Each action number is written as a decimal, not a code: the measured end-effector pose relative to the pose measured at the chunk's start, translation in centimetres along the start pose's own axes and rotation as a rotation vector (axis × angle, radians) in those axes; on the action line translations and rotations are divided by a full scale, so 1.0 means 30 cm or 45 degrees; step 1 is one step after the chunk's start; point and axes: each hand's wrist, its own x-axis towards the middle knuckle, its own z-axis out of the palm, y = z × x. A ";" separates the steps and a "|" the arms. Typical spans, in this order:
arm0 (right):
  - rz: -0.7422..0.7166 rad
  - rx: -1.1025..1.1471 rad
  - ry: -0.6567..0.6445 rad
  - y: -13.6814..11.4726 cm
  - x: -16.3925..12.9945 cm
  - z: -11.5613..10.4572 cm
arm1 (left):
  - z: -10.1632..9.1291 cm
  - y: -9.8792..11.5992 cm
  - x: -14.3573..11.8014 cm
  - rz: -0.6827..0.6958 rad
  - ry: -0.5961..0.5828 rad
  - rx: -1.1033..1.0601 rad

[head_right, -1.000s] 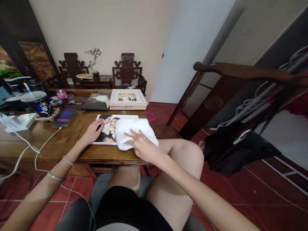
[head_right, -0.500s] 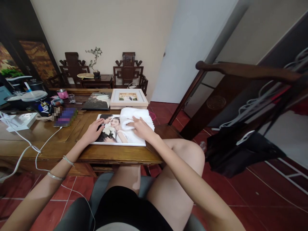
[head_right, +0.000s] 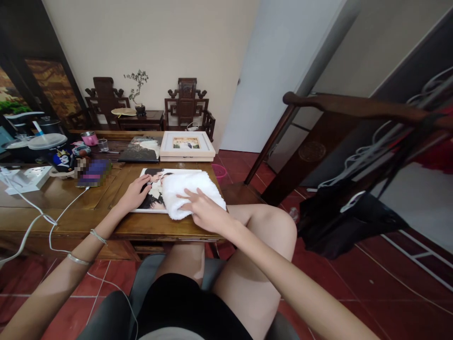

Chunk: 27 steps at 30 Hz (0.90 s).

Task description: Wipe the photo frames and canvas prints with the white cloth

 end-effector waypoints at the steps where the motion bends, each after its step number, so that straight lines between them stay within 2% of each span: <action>1: 0.026 0.004 0.015 0.027 0.016 0.000 | -0.001 0.000 0.000 0.001 -0.001 0.000; 5: 0.241 -0.055 0.072 0.125 0.098 0.005 | -0.002 -0.002 0.000 0.011 -0.004 0.003; 7: 0.304 -0.103 0.079 0.129 0.123 0.010 | 0.001 -0.004 0.002 0.011 -0.004 0.005; 10: 0.272 -0.162 0.060 0.051 0.120 0.020 | 0.009 -0.008 0.005 -0.002 0.005 -0.010; 15: 0.064 -0.119 -0.051 -0.166 0.060 0.039 | 0.010 -0.013 0.007 0.004 0.015 -0.041; 18: -0.052 -0.047 -0.081 -0.221 0.048 0.045 | 0.000 -0.012 0.005 0.021 -0.012 -0.040; 22: -0.055 0.010 -0.007 -0.164 0.049 0.037 | -0.004 -0.007 0.003 0.021 -0.030 -0.014; 27: 0.150 -0.029 0.088 0.009 0.041 0.026 | 0.008 -0.010 0.005 0.013 0.007 -0.012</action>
